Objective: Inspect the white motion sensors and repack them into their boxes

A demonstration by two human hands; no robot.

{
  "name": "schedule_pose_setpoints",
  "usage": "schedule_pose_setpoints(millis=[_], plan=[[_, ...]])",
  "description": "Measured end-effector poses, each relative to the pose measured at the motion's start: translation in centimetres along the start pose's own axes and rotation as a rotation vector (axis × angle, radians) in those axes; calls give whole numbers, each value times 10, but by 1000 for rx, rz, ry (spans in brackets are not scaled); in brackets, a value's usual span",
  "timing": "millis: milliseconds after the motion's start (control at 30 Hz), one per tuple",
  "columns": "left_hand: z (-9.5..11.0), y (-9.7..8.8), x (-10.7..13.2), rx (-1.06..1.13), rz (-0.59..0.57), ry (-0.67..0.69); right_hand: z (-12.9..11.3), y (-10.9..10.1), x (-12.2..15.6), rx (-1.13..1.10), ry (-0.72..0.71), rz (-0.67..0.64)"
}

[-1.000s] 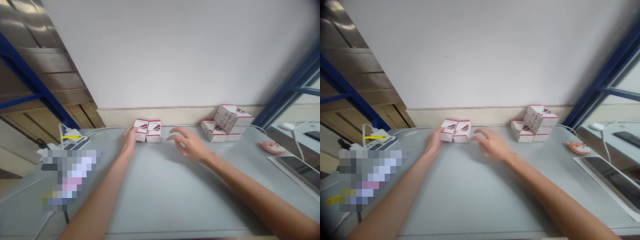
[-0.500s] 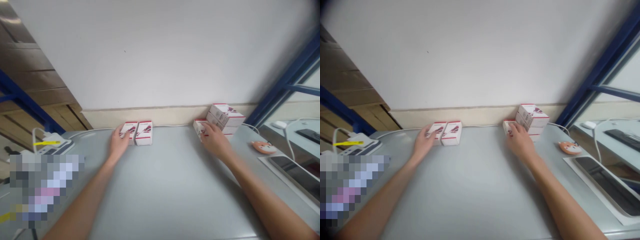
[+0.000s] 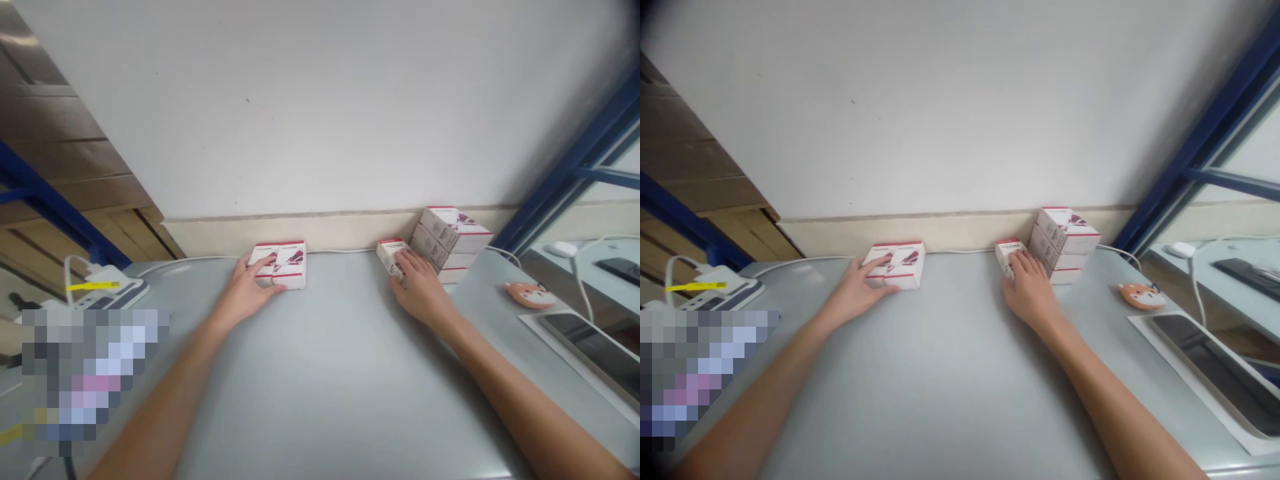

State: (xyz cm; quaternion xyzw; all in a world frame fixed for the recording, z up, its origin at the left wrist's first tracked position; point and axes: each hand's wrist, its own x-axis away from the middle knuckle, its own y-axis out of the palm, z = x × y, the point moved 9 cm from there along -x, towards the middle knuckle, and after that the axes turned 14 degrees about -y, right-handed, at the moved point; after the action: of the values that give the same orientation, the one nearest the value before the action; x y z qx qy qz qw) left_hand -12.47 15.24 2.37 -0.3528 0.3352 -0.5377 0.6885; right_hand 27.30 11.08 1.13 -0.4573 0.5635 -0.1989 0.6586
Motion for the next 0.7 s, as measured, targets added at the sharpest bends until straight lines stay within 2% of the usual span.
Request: schedule_pose_setpoints(millis=[200, 267, 333, 433, 500, 533, 567, 600, 700], plan=[[-4, 4, -5, 65, -10, -2, 15, -4, 4, 14, 212, -83], [-6, 4, -6, 76, -8, 12, 16, -10, 3, -63, 253, -69], [-4, 3, -5, 61, -7, 29, 18, -17, 2, -232, 308, 7], [17, -8, 8, -40, 105, 120, 24, -16, 4, -615, 481, 147], [48, -16, 30, -68, 238, 273, 19, -8, 5, -903, 595, 197], [63, -15, 43, -43, 247, 335, 10, -4, 4, -1050, 621, 198], [74, -11, 54, 22, 221, 356, -3, -1, 2, -1204, 630, 185], [83, -3, 65, 114, 138, 358, -18, 2, -1, -1356, 625, 158], [102, 36, 93, 470, -294, 288, -70, 0, -5, -1609, 518, 14]])
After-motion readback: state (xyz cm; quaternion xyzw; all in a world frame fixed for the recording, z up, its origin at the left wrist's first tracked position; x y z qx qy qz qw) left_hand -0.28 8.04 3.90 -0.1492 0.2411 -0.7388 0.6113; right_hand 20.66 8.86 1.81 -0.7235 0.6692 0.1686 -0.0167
